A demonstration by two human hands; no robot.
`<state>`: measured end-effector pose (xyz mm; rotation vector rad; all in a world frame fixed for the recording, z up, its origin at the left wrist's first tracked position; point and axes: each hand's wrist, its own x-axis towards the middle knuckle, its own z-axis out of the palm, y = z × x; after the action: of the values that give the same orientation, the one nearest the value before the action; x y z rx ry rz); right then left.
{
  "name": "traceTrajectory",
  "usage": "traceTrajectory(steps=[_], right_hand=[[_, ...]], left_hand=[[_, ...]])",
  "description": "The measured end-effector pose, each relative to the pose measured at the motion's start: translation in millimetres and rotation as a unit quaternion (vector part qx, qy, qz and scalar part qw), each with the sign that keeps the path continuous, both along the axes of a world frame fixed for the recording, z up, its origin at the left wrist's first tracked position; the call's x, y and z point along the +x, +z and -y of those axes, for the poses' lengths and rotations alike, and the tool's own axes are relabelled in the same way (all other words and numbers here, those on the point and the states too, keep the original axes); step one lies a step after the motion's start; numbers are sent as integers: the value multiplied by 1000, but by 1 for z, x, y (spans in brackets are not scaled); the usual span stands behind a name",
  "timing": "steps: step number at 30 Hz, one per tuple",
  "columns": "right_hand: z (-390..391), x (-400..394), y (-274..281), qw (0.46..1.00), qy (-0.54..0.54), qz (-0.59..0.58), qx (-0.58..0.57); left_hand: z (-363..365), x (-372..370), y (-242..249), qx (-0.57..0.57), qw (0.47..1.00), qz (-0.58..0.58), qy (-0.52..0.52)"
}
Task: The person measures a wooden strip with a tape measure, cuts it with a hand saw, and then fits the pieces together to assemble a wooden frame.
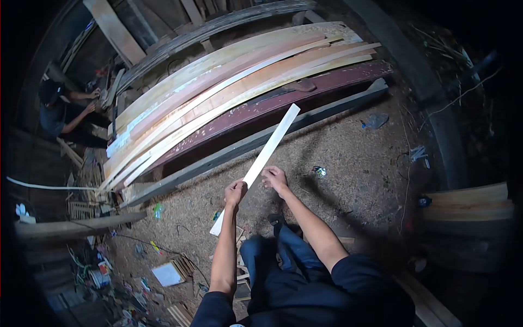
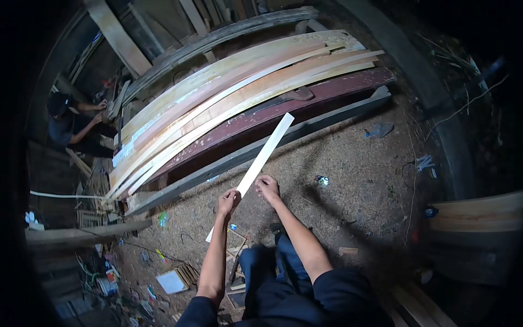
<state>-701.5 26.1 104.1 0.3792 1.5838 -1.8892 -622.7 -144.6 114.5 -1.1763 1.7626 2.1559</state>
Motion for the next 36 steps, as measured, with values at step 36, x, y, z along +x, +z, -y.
traceTrajectory(steps=[36], right_hand=[[-112, -490, -63, 811, 62, -280, 510]], left_hand=[[-137, -380, -101, -15, 995, 5, 99]])
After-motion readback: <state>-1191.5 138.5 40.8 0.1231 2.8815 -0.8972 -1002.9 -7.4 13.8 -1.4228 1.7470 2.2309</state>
